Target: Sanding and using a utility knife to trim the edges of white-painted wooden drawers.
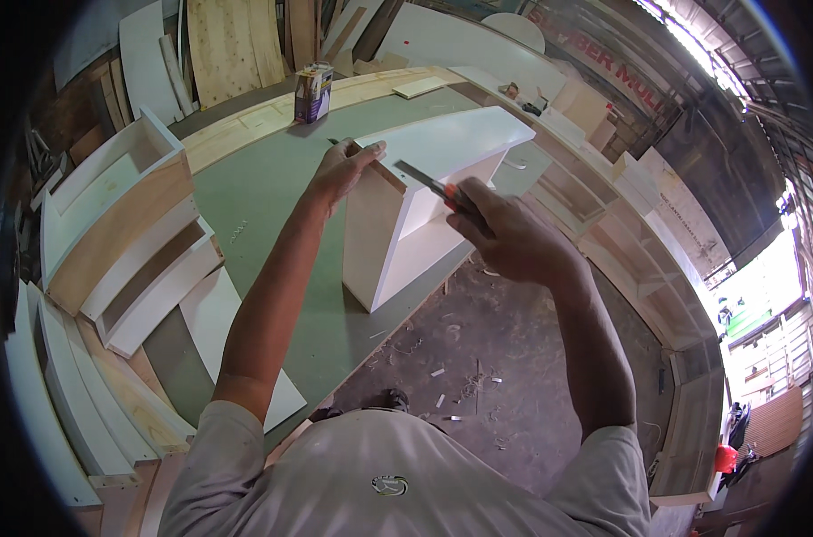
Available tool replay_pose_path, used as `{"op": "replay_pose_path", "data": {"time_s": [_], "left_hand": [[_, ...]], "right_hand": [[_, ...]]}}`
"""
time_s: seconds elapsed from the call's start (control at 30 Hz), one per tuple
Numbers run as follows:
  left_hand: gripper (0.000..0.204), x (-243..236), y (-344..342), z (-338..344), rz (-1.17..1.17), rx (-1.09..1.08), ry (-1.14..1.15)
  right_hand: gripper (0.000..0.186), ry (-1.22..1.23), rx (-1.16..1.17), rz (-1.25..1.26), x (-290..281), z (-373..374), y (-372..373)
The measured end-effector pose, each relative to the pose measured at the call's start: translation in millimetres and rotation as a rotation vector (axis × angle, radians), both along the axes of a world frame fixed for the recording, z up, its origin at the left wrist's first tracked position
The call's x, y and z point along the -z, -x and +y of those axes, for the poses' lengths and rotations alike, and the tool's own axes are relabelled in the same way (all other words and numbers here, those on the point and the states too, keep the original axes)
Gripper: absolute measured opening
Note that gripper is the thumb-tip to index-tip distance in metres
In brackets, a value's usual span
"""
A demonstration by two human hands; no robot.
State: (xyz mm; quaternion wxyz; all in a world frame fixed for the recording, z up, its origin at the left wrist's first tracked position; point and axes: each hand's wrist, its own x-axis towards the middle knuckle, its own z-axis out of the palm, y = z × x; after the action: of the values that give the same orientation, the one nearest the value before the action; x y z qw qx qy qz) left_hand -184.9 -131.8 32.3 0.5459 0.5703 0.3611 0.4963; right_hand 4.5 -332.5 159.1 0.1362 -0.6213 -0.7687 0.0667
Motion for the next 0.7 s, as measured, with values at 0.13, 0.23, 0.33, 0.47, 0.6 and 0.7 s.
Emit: {"op": "replay_pose_path", "data": {"time_s": [0.13, 0.23, 0.33, 0.47, 0.6, 0.7], "left_hand": [[0.049, 0, 3, 4, 0.064, 0.049, 0.039], [0.048, -2, -2, 2, 0.047, 0.056, 0.021], [0.047, -1, 0, 2, 0.046, 0.058, 0.002], [0.046, -1, 3, 0, 0.037, 0.057, 0.004], [0.047, -4, 3, 0, 0.057, 0.049, 0.015], [0.048, -2, 2, 4, 0.067, 0.063, 0.038]], "right_hand": [[0.028, 0.049, 0.025, -0.186, -12, 14, 16], [0.029, 0.07, 0.036, -0.309, -10, 18, 20], [0.028, 0.07, 0.05, -0.376, -6, 21, 22], [0.028, 0.127, 0.13, -0.343, -14, 15, 34], [0.03, 0.035, 0.081, -0.383, -15, 20, 24], [0.024, 0.027, 0.023, -0.355, -14, 24, 21]]}}
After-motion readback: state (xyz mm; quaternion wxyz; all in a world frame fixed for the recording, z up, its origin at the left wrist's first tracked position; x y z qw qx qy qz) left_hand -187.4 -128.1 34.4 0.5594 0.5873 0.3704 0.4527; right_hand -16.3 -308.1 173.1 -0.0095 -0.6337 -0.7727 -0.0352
